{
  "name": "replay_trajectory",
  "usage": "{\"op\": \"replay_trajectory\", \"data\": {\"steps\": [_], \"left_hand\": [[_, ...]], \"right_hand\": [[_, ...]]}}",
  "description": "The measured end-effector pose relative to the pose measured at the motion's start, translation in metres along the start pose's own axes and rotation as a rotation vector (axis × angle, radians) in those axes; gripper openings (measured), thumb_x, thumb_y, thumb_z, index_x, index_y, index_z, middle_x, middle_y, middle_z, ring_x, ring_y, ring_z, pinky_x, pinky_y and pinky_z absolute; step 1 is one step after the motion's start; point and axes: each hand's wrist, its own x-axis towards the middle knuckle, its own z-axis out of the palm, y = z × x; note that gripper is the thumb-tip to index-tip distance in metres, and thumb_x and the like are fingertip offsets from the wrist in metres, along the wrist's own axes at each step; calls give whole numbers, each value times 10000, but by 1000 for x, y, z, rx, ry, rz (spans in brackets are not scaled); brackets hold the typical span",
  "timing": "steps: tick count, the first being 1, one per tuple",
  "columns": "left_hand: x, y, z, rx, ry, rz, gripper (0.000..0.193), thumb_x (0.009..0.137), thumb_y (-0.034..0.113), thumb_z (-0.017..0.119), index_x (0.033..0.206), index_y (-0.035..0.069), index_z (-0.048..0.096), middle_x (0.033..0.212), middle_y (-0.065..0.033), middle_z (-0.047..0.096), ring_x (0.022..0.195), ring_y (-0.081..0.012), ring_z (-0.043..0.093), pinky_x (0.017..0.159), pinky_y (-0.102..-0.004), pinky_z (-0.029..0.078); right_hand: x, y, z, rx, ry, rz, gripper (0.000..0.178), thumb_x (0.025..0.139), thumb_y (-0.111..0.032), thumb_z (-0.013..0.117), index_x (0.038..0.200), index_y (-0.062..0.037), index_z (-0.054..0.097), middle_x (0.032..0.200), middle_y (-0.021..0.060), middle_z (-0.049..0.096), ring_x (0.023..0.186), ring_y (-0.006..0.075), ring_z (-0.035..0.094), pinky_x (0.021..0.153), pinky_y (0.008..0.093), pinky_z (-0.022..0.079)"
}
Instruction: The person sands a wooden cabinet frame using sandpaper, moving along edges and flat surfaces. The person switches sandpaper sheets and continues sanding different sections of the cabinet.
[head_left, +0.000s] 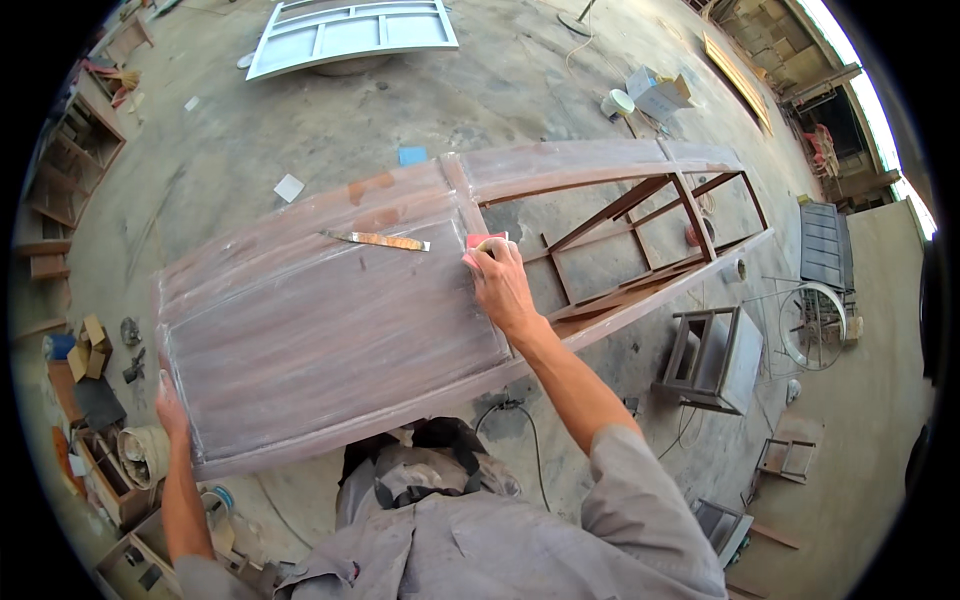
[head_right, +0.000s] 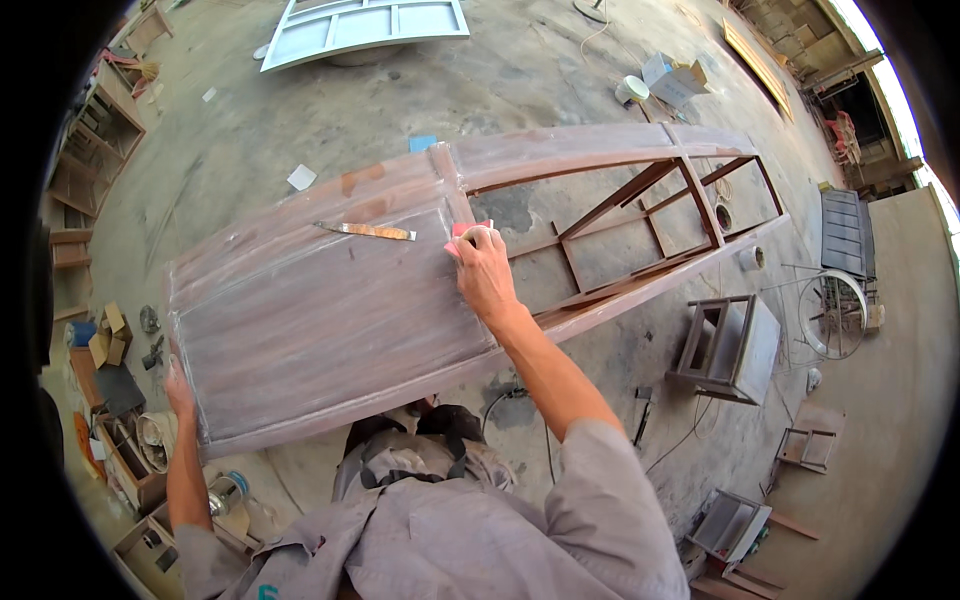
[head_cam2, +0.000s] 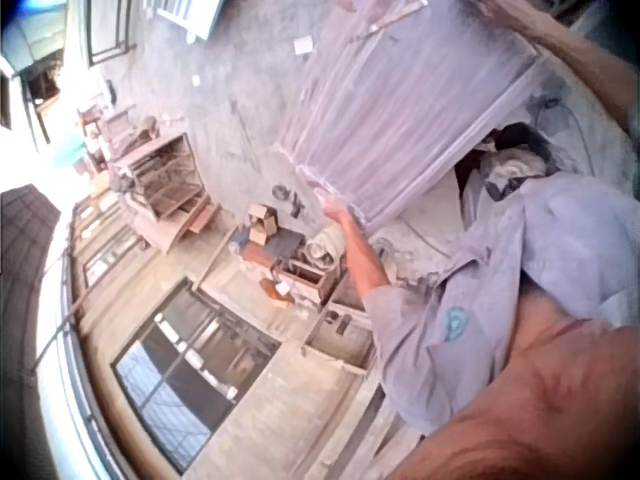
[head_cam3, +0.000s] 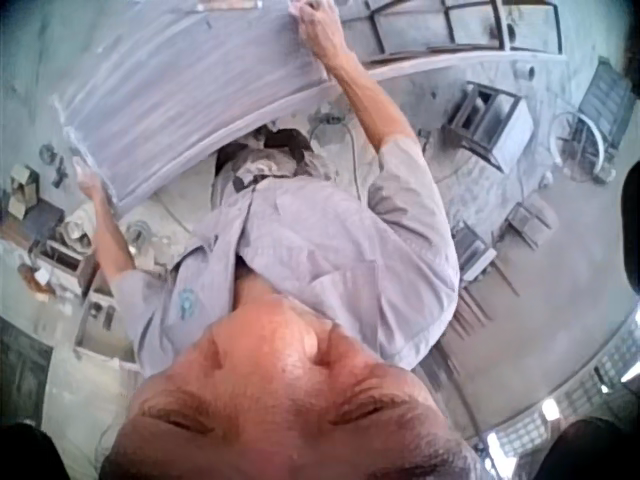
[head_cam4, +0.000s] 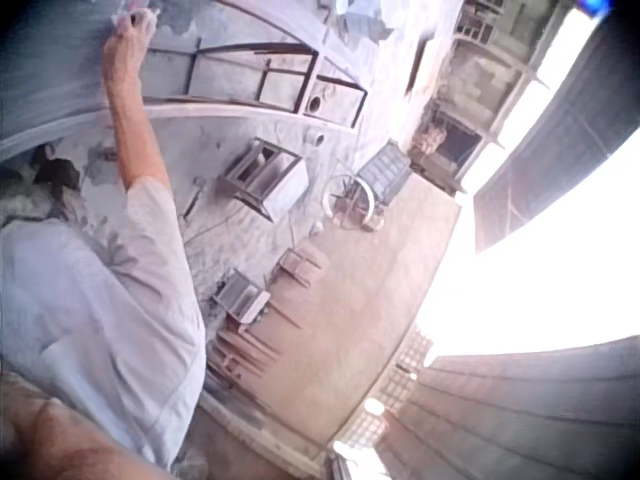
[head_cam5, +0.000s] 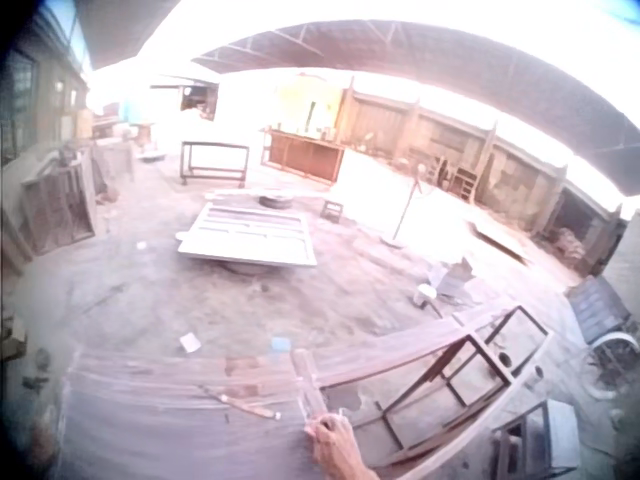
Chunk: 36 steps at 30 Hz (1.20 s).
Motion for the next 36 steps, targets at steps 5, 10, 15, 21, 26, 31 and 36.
{"op": "replay_trajectory", "data": {"steps": [5, 10, 15, 21, 26, 31, 36], "left_hand": [[-3, -39, -12, 69, -81, -207, 628, 1113, 482, 430, 1193, -96, 663, 953, -212, 713, 872, -250, 617, 879, -394, 493], [-5, -4, -2, -53, -20, -68, 627, 1113, 475, 436, 1095, -112, 657, 863, -188, 666, 813, -235, 564, 838, -390, 486], [-10, -1, -24, 22, -119, -122, 639, 1117, 471, 418, 1095, -123, 650, 879, -200, 687, 827, -251, 595, 846, -410, 483], [1, -10, -9, 3, -27, -98, 678, 1099, 520, 443, 1102, -122, 663, 845, -201, 668, 799, -242, 563, 829, -413, 486], [-13, -5, -21, -7, -133, -204, 639, 1111, 480, 434, 1147, -118, 658, 898, -187, 693, 828, -234, 572, 841, -419, 486], [0, -18, -20, -47, -183, -121, 621, 1116, 455, 435, 1147, -122, 664, 951, -183, 715, 852, -255, 588, 866, -411, 486], [11, -38, -12, 82, -129, -13, 633, 1113, 464, 436, 1254, -116, 646, 1117, -213, 738, 991, -306, 665, 941, -396, 483]], "right_hand": [[-69, -15, -29, 31, -70, -103, 303, 837, 38, 657, 1135, -6, 693, 1158, 171, 597, 1149, 399, 558, 1051, 489, 455], [56, 17, 15, -16, 47, -185, 151, 894, -7, 634, 1040, 3, 671, 1097, 173, 583, 1080, 400, 550, 992, 498, 465], [42, 19, 26, -12, 62, -265, 148, 898, -3, 624, 1039, -6, 669, 1111, 185, 604, 1086, 408, 558, 984, 496, 457], [48, 25, 13, -73, 45, -226, 171, 878, 15, 605, 1043, 1, 648, 1061, 191, 604, 1027, 424, 561, 950, 493, 474], [-116, -14, -65, -11, -251, -14, 311, 812, 34, 654, 1120, -14, 663, 1152, 180, 613, 1118, 413, 595, 1025, 463, 501], [-24, 6, -24, 21, -62, -72, 258, 842, 46, 632, 1094, -3, 665, 1145, 207, 604, 1060, 419, 610, 932, 479, 514], [83, 33, -4, 12, -82, -78, 190, 903, -9, 563, 1041, -13, 693, 1025, 211, 627, 984, 416, 615, 833, 468, 531]]}}
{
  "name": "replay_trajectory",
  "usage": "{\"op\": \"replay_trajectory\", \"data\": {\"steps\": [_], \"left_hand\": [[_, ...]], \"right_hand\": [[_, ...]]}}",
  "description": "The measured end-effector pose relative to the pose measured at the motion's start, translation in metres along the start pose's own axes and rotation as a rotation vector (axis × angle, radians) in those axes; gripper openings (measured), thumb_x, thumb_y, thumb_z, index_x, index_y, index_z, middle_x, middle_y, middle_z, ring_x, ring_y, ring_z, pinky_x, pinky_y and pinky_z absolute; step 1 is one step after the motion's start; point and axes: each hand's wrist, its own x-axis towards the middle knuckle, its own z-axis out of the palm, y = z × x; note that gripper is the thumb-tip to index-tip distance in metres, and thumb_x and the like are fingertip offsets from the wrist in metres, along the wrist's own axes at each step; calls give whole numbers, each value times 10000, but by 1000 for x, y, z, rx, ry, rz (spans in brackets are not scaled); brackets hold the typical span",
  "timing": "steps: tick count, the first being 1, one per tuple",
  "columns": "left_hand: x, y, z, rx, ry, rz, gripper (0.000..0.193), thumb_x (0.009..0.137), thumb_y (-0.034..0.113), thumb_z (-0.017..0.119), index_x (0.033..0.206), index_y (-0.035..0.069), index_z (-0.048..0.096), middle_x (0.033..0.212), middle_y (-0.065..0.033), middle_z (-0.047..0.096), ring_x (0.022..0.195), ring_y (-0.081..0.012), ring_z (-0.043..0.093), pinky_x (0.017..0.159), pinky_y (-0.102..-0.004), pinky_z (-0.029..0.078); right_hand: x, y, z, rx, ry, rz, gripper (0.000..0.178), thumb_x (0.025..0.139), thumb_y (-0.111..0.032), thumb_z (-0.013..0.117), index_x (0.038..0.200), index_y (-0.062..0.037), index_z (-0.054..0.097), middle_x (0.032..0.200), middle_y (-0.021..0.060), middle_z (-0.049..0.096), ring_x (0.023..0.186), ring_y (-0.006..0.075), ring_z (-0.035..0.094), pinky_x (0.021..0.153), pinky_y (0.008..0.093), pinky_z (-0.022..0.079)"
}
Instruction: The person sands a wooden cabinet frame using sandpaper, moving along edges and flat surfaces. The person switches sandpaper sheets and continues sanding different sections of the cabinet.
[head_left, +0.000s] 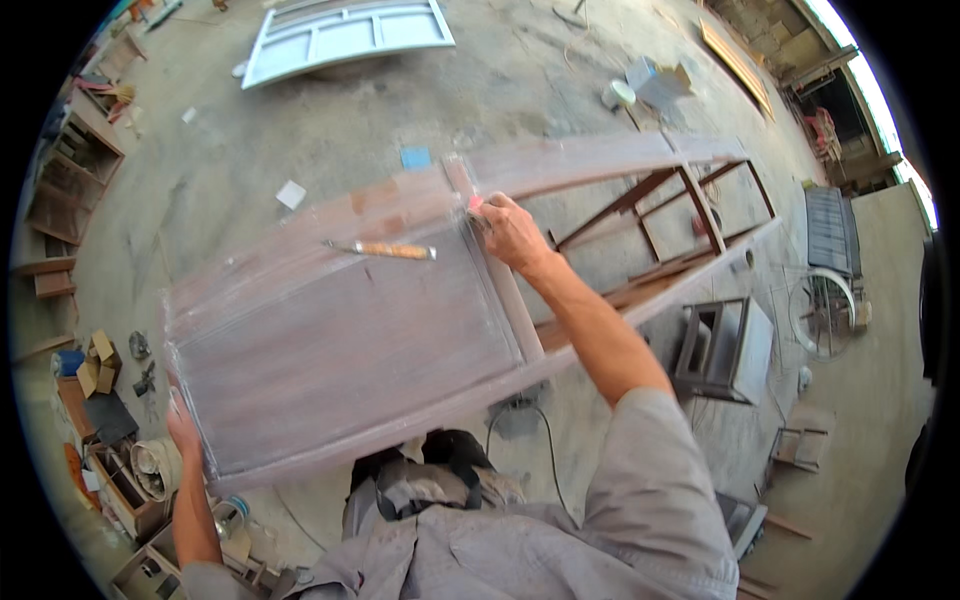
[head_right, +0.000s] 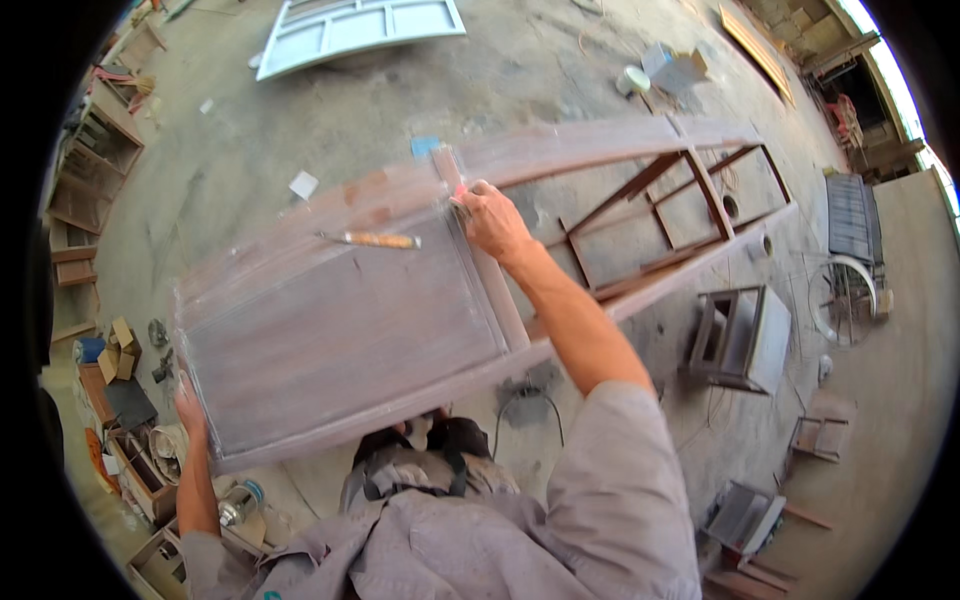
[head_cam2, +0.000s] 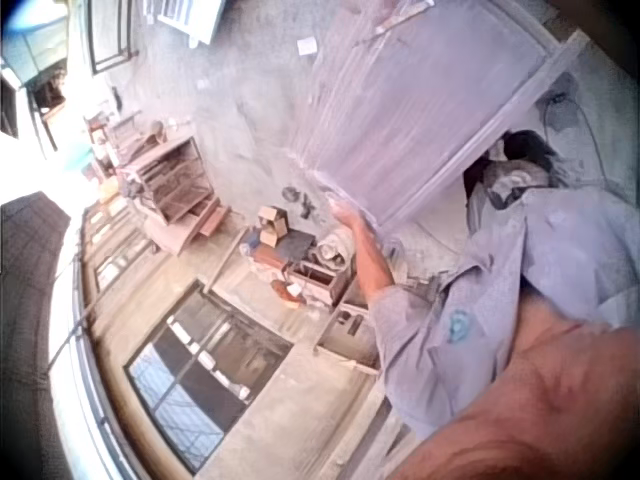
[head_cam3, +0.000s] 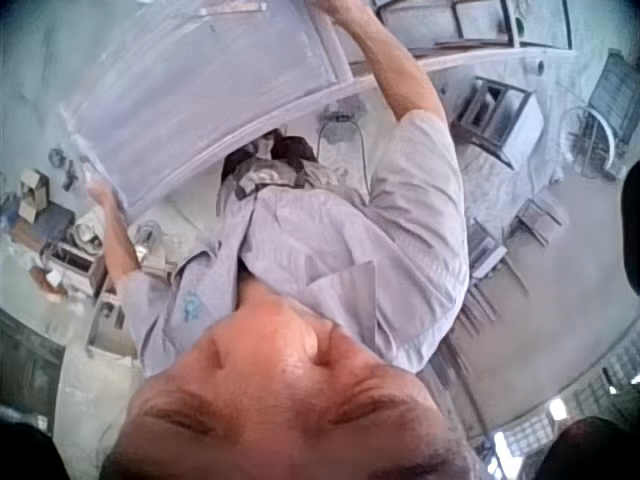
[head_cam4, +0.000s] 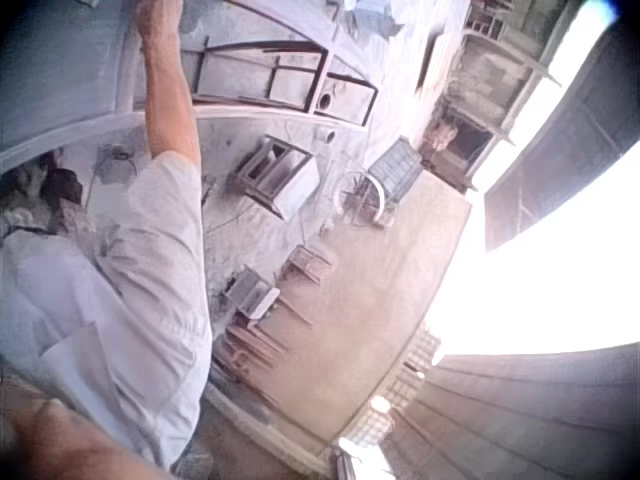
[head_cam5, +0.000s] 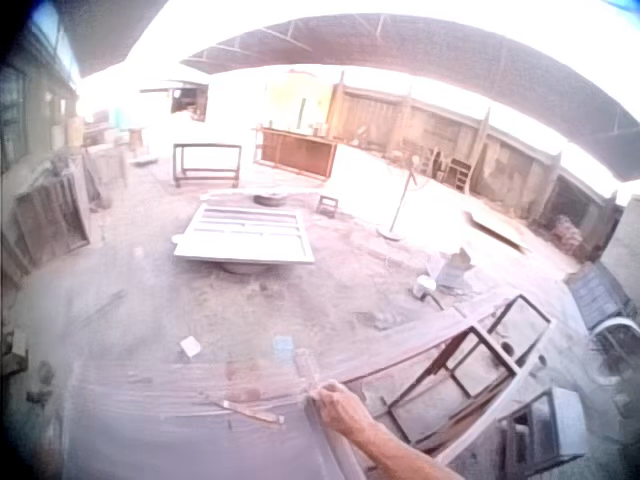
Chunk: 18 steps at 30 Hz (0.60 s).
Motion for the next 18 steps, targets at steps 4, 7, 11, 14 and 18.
{"op": "replay_trajectory", "data": {"steps": [4, 7, 11, 14, 18], "left_hand": [[-11, 7, -5, -25, -98, -224, 638, 1110, 481, 441, 1287, -101, 632, 1141, -218, 734, 1033, -302, 673, 954, -390, 484], [-10, 2, -11, 36, -104, -237, 617, 1110, 464, 452, 1230, -107, 651, 1088, -217, 735, 1011, -295, 672, 944, -391, 489], [-9, 15, 0, -18, -59, -168, 573, 1110, 428, 461, 1162, -104, 668, 1022, -217, 727, 964, -286, 669, 922, -392, 496], [-10, 38, -7, 9, 10, -142, 471, 1092, 358, 511, 1207, -71, 668, 1097, -213, 713, 1017, -306, 664, 951, -400, 490], [-19, 100, -4, 296, 264, 247, 405, 1012, 209, 638, 1369, 19, 620, 1301, -181, 658, 1250, -348, 589, 1086, -423, 432]], "right_hand": [[-136, -21, -43, -142, -335, -136, 245, 853, 10, 583, 1072, -5, 692, 1048, 180, 638, 1083, 389, 630, 986, 444, 518], [-197, -55, -71, 58, -310, 9, 249, 827, 57, 576, 1055, 14, 666, 1072, 189, 639, 1122, 407, 622, 1053, 457, 503], [-143, -38, -42, 28, -92, 54, 299, 800, 73, 610, 1089, 14, 662, 1059, 195, 628, 1109, 422, 614, 1033, 458, 514], [-88, -33, -29, 45, -97, 143, 302, 795, 66, 638, 1093, 21, 646, 1057, 193, 623, 1089, 428, 613, 1061, 482, 508], [-130, -33, -16, 9, -71, -30, 236, 843, 41, 597, 1073, 13, 640, 1091, 189, 627, 1096, 422, 604, 1098, 487, 480]]}}
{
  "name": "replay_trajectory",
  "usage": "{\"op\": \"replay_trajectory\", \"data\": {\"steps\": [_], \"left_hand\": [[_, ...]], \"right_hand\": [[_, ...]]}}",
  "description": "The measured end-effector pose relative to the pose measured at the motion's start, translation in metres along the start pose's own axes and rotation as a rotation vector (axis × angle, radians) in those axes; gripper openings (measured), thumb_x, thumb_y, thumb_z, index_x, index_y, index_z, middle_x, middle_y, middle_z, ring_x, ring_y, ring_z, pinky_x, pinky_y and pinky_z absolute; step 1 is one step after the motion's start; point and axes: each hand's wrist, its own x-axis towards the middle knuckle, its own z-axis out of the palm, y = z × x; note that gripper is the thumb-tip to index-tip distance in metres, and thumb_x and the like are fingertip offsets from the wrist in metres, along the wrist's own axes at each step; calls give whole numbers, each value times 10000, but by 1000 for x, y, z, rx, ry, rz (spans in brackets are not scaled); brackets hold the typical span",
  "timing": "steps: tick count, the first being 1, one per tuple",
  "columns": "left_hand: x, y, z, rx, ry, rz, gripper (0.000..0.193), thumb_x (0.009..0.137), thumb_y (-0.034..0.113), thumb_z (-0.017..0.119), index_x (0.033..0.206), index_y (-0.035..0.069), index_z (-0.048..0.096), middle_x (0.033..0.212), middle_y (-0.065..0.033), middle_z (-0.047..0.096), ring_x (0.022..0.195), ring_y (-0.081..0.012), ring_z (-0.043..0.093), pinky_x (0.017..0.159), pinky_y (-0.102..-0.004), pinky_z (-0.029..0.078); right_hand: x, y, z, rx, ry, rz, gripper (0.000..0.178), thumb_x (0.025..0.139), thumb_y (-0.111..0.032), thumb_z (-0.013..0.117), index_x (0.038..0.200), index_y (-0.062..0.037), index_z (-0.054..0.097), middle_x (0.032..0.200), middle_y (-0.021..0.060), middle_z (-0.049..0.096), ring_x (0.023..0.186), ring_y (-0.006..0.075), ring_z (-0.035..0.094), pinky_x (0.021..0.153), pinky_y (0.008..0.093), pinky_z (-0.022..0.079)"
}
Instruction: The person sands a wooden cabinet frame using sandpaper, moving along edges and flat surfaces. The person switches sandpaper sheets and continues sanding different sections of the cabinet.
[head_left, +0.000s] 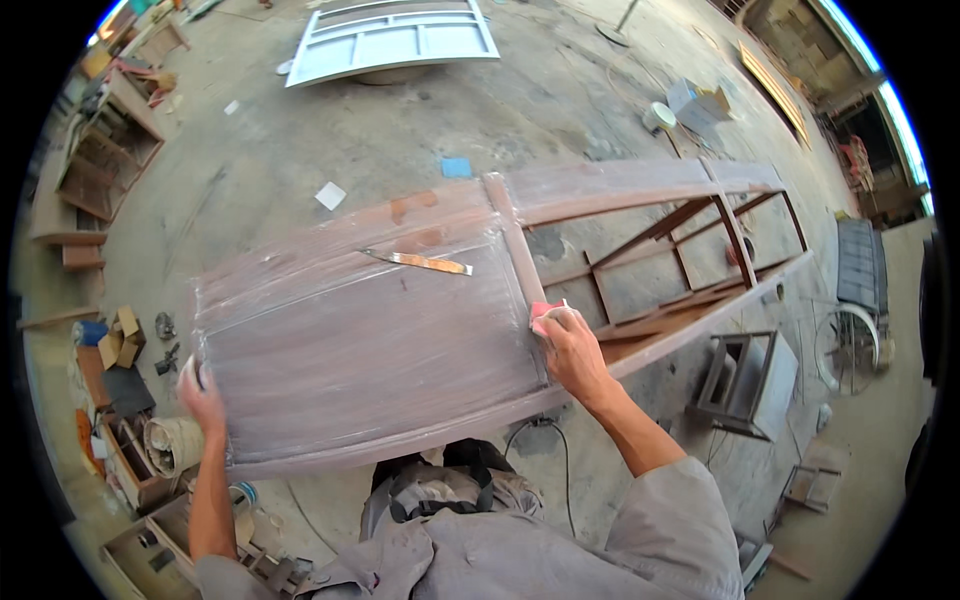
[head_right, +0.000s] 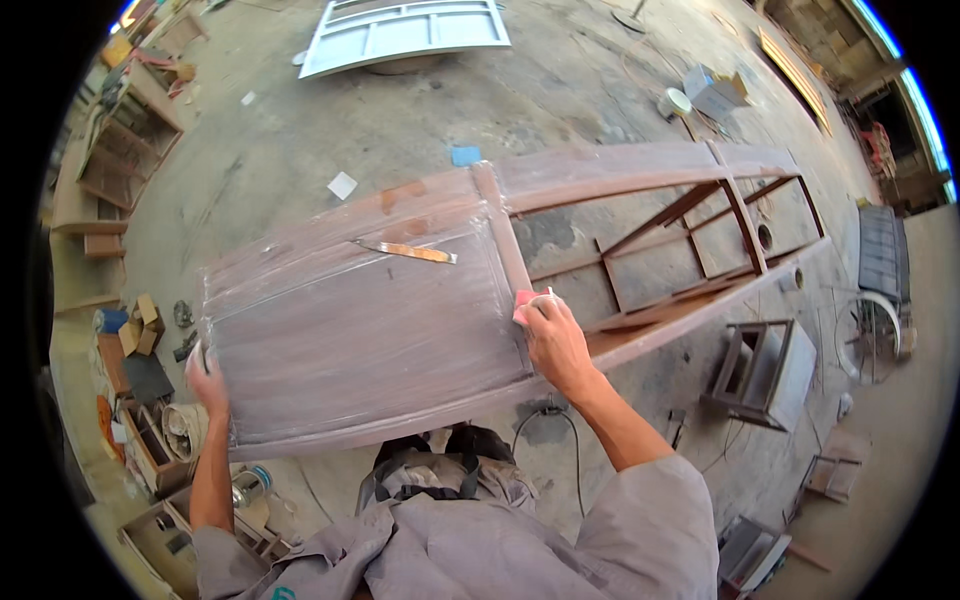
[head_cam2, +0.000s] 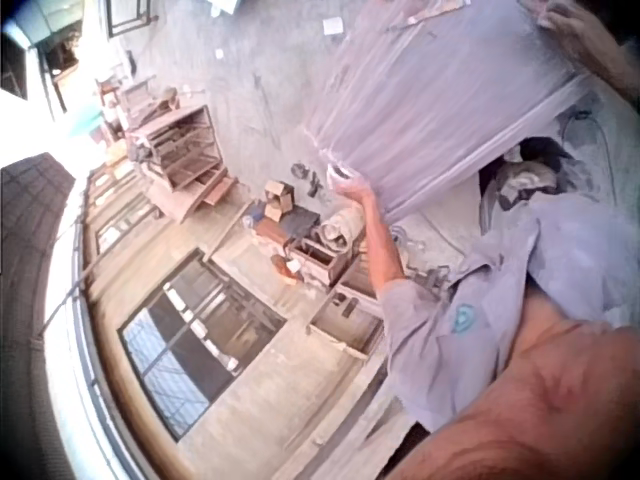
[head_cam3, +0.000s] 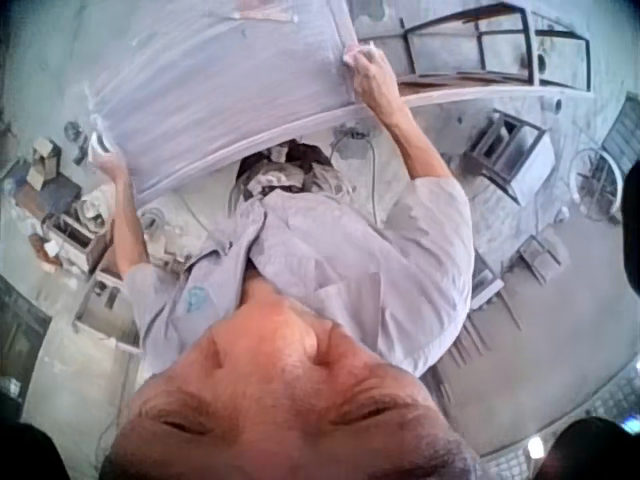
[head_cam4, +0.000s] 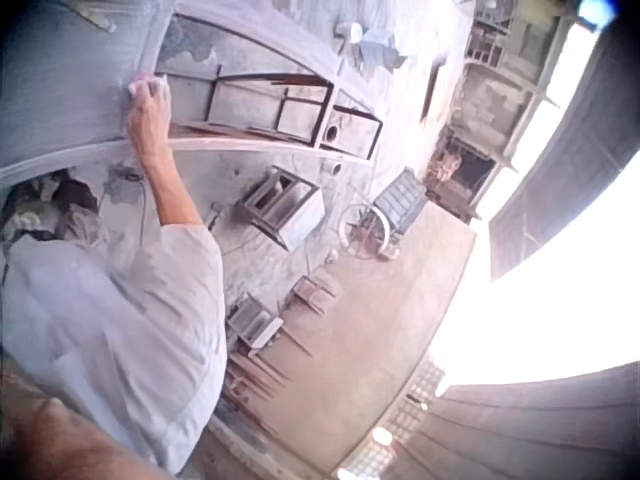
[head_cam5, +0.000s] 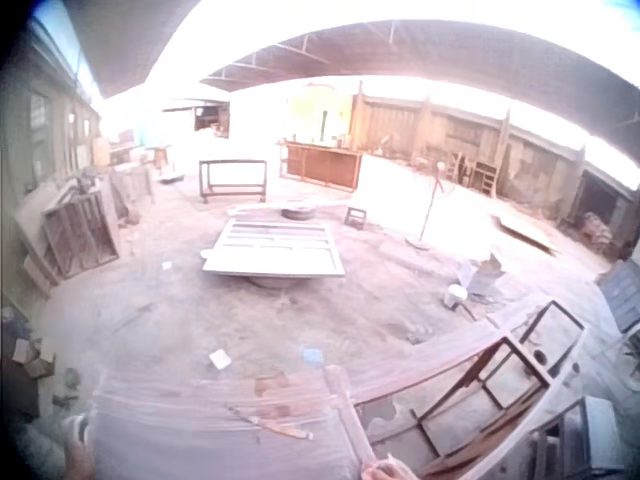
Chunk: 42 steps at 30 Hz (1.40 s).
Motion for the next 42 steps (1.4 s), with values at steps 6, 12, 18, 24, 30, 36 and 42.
{"op": "replay_trajectory", "data": {"steps": [6, 12, 18, 24, 30, 36, 42], "left_hand": [[57, 294, 22, -486, -344, 615, 518, 891, 70, 713, 1400, 111, 623, 1438, -133, 577, 1379, -348, 492, 1182, -455, 375], [60, 375, 75, -285, -349, 861, 397, 872, 62, 682, 1267, 95, 663, 1263, -104, 661, 1254, -301, 589, 1021, -447, 473], [81, 385, 84, -143, -394, 909, 168, 869, 47, 640, 1036, 60, 648, 1059, -109, 666, 1091, -283, 642, 926, -425, 520], [101, 335, 93, -58, -378, 940, 265, 827, 133, 775, 1019, 62, 606, 1032, -116, 660, 1045, -320, 633, 890, -447, 517], [119, 324, 95, -195, -435, 728, 234, 849, 76, 724, 1053, 78, 612, 1024, -123, 672, 1002, -339, 646, 888, -458, 508], [137, 306, 100, -182, -374, 625, 277, 870, 33, 690, 1142, 70, 655, 1116, -127, 692, 1106, -346, 630, 933, -463, 503], [105, 250, 44, -504, -205, 447, 371, 911, 41, 670, 1281, 44, 662, 1239, -187, 678, 1205, -384, 599, 1063, -472, 460]], "right_hand": [[103, 25, 24, -36, 123, -15, 208, 876, 16, 602, 1076, 3, 658, 1078, 177, 600, 1084, 406, 589, 1018, 476, 488], [71, 16, 25, -94, 139, -150, 184, 897, -38, 639, 1074, -9, 682, 1111, 146, 603, 1104, 376, 590, 1002, 453, 492], [131, 41, 34, -82, 132, -84, 138, 921, -69, 639, 1032, -8, 694, 1075, 157, 633, 1044, 373, 599, 936, 457, 499], [144, -14, 88, -37, 302, -50, 117, 944, -114, 646, 973, -18, 708, 1049, 170, 644, 1024, 371, 611, 906, 467, 496], [144, 18, 52, -130, 185, -83, 146, 958, -150, 626, 1027, -35, 686, 1019, 153, 635, 1036, 378, 607, 971, 476, 478], [160, -93, 123, -11, 253, -216, 160, 906, -66, 635, 1049, -92, 703, 1062, 133, 645, 1082, 353, 609, 984, 530, 471], [143, -2, 49, -233, 202, -44, 158, 884, -24, 620, 964, -86, 741, 978, 100, 676, 1026, 349, 624, 954, 510, 473]]}}
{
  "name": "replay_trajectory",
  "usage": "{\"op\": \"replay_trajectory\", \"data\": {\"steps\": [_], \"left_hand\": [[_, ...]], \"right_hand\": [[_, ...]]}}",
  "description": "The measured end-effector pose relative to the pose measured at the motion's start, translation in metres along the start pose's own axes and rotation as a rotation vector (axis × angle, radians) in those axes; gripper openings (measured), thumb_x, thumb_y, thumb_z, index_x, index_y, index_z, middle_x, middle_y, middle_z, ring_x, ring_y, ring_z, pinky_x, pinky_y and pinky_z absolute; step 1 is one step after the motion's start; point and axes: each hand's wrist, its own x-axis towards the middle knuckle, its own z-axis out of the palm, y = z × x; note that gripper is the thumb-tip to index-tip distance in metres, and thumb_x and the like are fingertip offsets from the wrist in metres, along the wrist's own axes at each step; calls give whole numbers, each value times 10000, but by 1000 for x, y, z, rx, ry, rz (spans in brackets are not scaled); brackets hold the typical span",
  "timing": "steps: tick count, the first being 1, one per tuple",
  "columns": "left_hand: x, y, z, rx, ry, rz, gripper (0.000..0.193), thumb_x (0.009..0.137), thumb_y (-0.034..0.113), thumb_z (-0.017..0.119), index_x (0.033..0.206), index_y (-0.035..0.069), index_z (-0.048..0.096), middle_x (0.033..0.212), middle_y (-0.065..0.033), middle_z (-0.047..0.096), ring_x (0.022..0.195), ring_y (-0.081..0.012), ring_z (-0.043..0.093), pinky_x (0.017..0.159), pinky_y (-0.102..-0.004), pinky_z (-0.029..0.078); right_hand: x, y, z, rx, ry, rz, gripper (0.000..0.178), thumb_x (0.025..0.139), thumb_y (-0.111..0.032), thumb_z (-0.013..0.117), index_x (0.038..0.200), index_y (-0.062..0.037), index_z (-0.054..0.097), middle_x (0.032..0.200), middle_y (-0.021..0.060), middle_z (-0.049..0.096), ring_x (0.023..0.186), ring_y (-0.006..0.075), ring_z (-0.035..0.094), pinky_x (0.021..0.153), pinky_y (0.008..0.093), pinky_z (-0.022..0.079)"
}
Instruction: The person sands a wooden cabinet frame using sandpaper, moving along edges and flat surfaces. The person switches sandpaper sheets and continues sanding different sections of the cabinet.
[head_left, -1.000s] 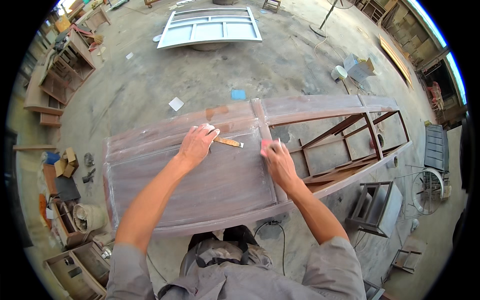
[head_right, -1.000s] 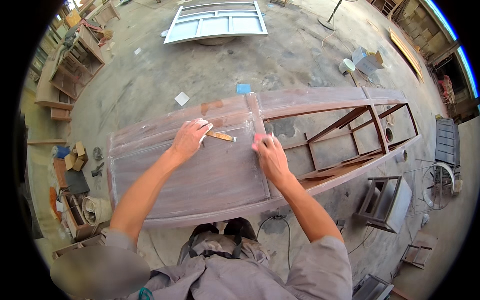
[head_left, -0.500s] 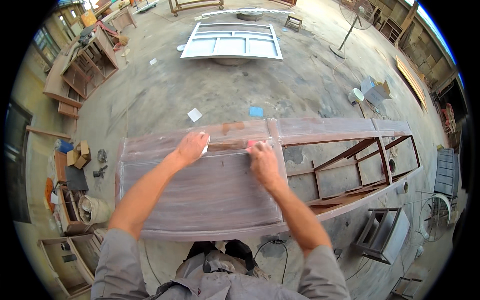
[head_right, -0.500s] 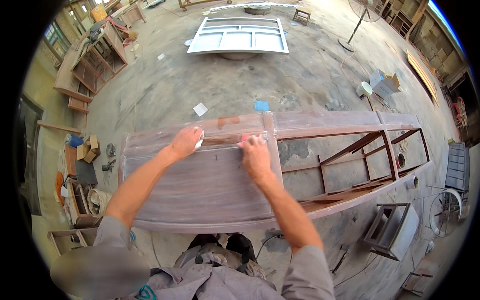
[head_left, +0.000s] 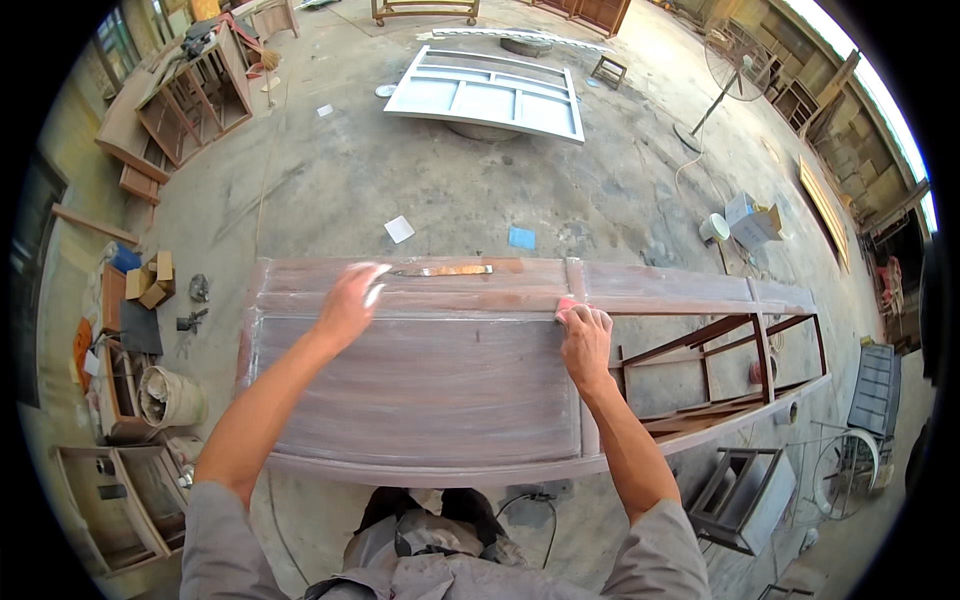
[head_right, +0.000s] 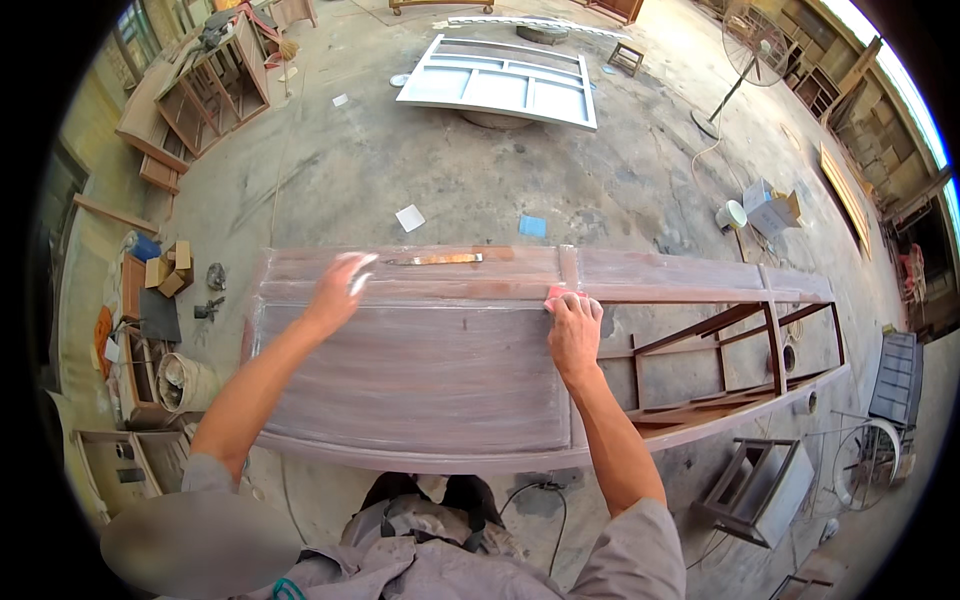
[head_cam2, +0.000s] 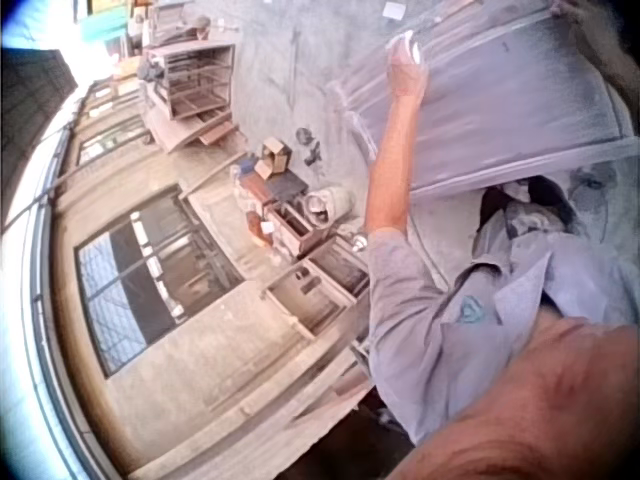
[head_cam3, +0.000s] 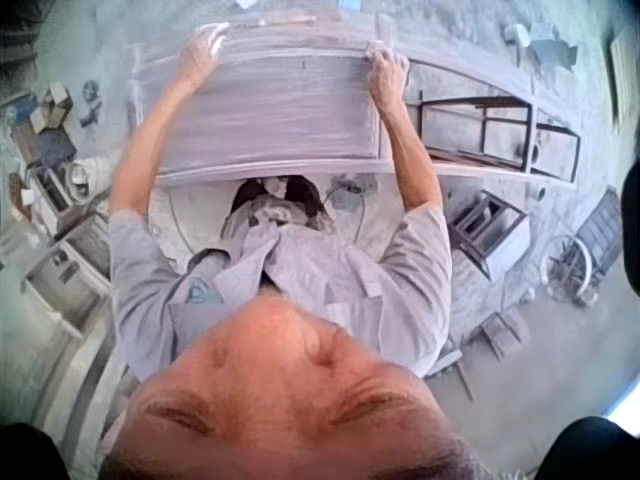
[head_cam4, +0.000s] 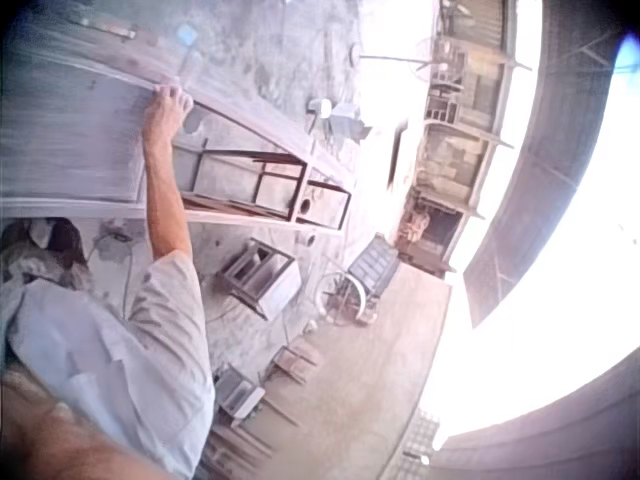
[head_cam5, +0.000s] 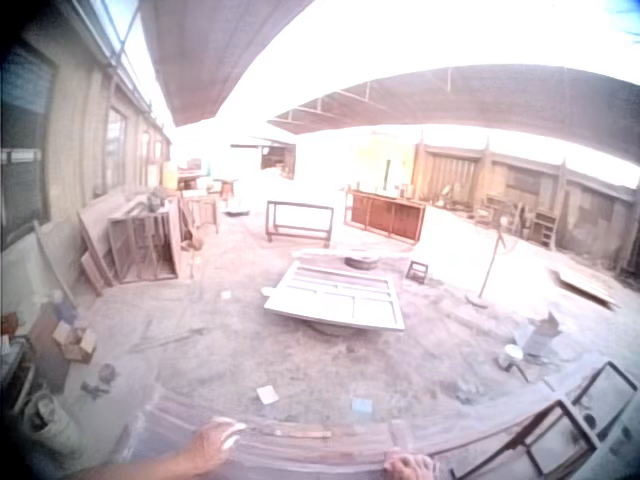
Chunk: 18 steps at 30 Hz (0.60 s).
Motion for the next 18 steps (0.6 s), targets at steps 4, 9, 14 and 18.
{"op": "replay_trajectory", "data": {"steps": [4, 9, 14, 18], "left_hand": [[-83, -46, -62, 79, 70, -210, 371, 905, 42, 680, 1275, 22, 661, 1256, -200, 671, 1224, -398, 590, 1076, -472, 457], [-227, -76, -161, 135, 256, -446, 328, 927, 33, 638, 1253, -1, 661, 1242, -208, 672, 1200, -386, 605, 1052, -451, 469], [-347, -95, -202, 73, 404, -820, 300, 995, 48, 581, 1284, -7, 639, 1242, -188, 683, 1200, -335, 631, 1041, -410, 480], [-344, -107, -163, -288, 467, -913, 308, 1089, 135, 483, 1333, -9, 602, 1262, -169, 695, 1194, -246, 655, 1045, -366, 477]], "right_hand": [[2, -135, 61, 208, 8, -94, 182, 865, -26, 627, 1029, -51, 702, 1029, 162, 646, 1046, 351, 608, 998, 477, 470], [0, -65, 49, 275, -43, -112, 251, 992, -12, 504, 1051, -13, 748, 974, 221, 720, 1036, 406, 669, 953, 478, 533], [5, -161, 75, 247, 87, -180, 263, 904, 35, 556, 1060, -12, 763, 1087, 205, 741, 1129, 383, 659, 991, 464, 519], [36, -363, 132, 267, -131, -313, 223, 917, -20, 608, 1114, -41, 710, 1088, 162, 672, 1066, 394, 620, 929, 491, 510]]}}
